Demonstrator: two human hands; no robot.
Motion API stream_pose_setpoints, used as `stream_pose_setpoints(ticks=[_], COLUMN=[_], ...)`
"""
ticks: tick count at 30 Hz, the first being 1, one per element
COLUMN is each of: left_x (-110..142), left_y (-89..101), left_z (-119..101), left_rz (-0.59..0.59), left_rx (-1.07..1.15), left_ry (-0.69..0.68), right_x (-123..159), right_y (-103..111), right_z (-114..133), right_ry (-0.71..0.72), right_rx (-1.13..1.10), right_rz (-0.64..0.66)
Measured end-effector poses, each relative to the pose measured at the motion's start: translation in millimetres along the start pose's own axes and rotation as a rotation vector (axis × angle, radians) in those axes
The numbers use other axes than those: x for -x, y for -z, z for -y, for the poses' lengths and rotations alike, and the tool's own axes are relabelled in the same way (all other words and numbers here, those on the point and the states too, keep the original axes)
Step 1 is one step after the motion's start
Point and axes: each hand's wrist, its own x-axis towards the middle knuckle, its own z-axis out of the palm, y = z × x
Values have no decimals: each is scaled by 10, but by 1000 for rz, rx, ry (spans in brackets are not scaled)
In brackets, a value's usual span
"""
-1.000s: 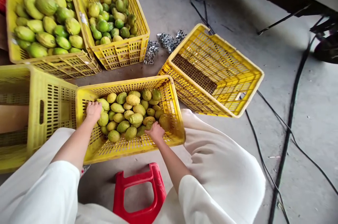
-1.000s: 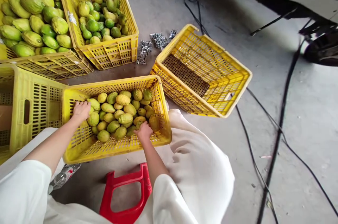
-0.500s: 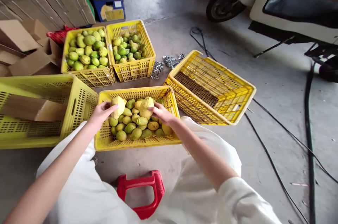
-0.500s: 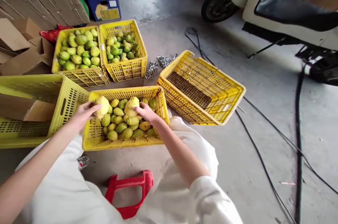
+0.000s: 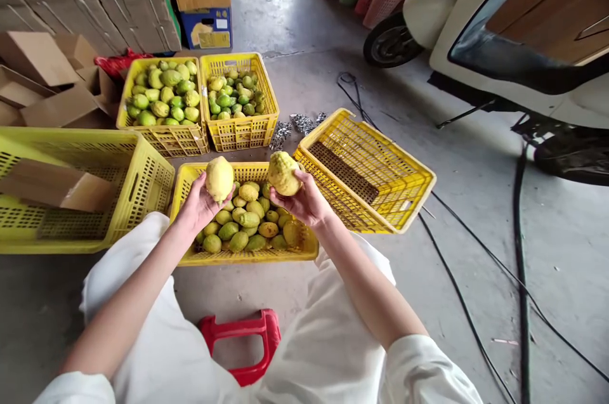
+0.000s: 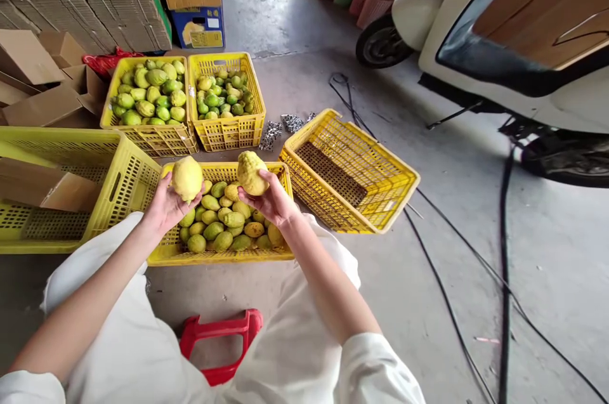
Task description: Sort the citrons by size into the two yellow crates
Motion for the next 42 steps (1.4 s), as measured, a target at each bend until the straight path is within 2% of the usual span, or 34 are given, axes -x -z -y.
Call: stream_pose_setpoints(ticks=[6, 10, 14, 19, 23, 26, 31, 37, 42], left_x=[-185, -253, -225, -137, -95, -73, -57, -124, -179], left_y=[-37, -5, -85, -221, -262, -261, -258, -238, -195], left_z=[-50, -80, -99, -121, -140, -149, -112, -53, -71], left_rz=[45, -10, -102, -118, -159, -146, -54, 51, -50], left_rx=[-51, -1, 116, 227, 271, 279, 239, 205, 195], left_ry=[-30, -24, -31, -106, -118, -96, -54, -99, -97], right_x=[-201, -289, -313, -301, -324, -351, -368, -278, -264], right_y=[-41, -31, -60, -131, -99, -45, -18, -70, -37], right_z=[34, 55, 24, -12, 35, 53, 31, 38, 11], right_ry=[123, 176, 191, 223, 307, 347, 295, 265, 239], right_rx=[28, 17, -90, -264, -250, -237, -220, -155, -85], right_rz=[-91, -90, -79, -15, -16, -32, -25, 93, 97])
